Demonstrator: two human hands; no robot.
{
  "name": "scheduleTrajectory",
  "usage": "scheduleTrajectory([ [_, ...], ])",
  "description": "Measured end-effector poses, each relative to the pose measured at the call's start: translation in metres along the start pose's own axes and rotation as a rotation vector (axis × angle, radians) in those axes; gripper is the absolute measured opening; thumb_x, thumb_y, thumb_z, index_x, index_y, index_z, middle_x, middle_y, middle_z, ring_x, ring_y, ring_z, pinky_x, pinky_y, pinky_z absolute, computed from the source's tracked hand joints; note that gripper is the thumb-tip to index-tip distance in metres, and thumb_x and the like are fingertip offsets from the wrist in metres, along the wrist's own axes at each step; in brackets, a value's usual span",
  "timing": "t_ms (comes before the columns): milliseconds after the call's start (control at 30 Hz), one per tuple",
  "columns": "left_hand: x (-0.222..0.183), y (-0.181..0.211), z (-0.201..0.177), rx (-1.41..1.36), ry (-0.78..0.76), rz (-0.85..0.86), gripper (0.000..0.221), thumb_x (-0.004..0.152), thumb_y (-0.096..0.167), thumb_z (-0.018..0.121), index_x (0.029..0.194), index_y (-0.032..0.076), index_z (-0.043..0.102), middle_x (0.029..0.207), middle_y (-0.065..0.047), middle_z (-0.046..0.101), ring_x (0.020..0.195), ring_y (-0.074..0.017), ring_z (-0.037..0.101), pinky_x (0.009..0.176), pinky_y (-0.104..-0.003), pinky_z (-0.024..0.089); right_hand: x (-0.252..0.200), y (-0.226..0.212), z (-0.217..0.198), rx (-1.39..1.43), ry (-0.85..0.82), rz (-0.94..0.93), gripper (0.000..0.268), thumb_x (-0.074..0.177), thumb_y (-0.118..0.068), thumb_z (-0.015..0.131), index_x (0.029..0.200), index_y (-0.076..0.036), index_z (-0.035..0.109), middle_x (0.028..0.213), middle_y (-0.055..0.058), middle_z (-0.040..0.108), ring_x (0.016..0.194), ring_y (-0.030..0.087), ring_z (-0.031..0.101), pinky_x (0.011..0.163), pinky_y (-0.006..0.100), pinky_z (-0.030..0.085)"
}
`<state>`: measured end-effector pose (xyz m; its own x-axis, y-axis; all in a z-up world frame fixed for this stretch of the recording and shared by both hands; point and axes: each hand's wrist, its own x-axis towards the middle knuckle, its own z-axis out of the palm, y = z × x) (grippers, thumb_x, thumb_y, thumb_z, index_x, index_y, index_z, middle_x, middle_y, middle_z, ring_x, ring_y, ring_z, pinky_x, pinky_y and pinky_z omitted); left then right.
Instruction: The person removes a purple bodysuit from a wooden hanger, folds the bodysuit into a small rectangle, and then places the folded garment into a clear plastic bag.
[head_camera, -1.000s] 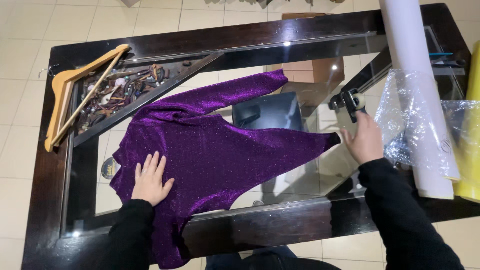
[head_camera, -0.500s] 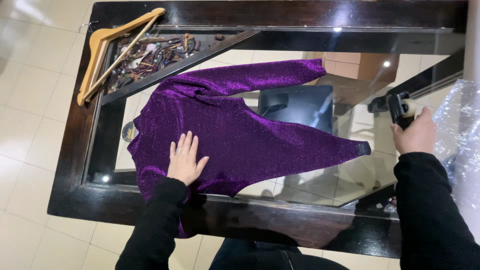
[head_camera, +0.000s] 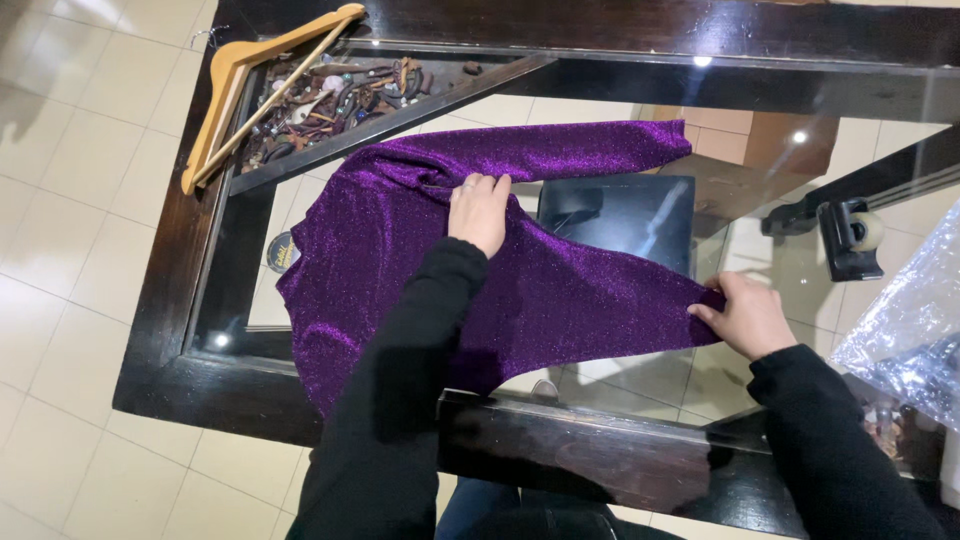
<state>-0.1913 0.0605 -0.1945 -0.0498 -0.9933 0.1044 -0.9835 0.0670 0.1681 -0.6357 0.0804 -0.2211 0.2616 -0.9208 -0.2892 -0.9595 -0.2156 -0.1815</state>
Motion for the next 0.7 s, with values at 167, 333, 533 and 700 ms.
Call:
scheduleTrajectory([
  [167,0.021,-0.020,0.049,0.096,0.007,-0.001,0.013,0.091,0.007,0.060,0.096,0.011,0.071,0.092,-0.011,0.064,0.098,-0.0363,0.060,0.083,-0.051,0.049,0.002,0.001,0.014,0.113,-0.105,0.038,0.038,0.079,-0.039,0.081,0.101,-0.010,0.070,0.100,0.014,0.075,0.101,0.036,0.072,0.088,0.046,0.055],
  [333,0.009,-0.026,0.049,-0.038,0.152,-0.023,0.013,0.079,0.003,0.068,0.086,0.011,0.061,0.092,-0.010,0.056,0.101,-0.0365,0.057,0.082,-0.049,0.049,0.003,0.014,0.026,0.113,-0.049,0.026,0.035,0.073,-0.038,0.081,0.094,-0.012,0.072,0.092,0.011,0.075,0.102,0.035,0.074,0.089,0.047,0.057],
  [533,-0.036,0.012,0.010,-0.161,0.180,-0.171,0.039,0.085,0.005,0.075,0.118,0.010,0.056,0.114,-0.011,0.055,0.117,-0.0358,0.054,0.095,-0.050,0.046,0.000,0.015,0.015,0.392,-0.076,0.127,0.043,0.073,-0.031,0.086,0.109,-0.013,0.071,0.092,0.011,0.076,0.100,0.033,0.072,0.085,0.045,0.054],
  [700,-0.109,0.064,0.005,-0.348,-0.058,0.126,0.041,0.099,0.025,0.067,0.132,0.004,0.059,0.132,-0.016,0.054,0.131,-0.0342,0.049,0.106,-0.048,0.041,-0.007,-0.006,-0.015,0.342,-0.120,0.168,0.055,0.078,-0.038,0.083,0.128,-0.019,0.067,0.098,0.011,0.079,0.109,0.034,0.071,0.095,0.048,0.054],
])
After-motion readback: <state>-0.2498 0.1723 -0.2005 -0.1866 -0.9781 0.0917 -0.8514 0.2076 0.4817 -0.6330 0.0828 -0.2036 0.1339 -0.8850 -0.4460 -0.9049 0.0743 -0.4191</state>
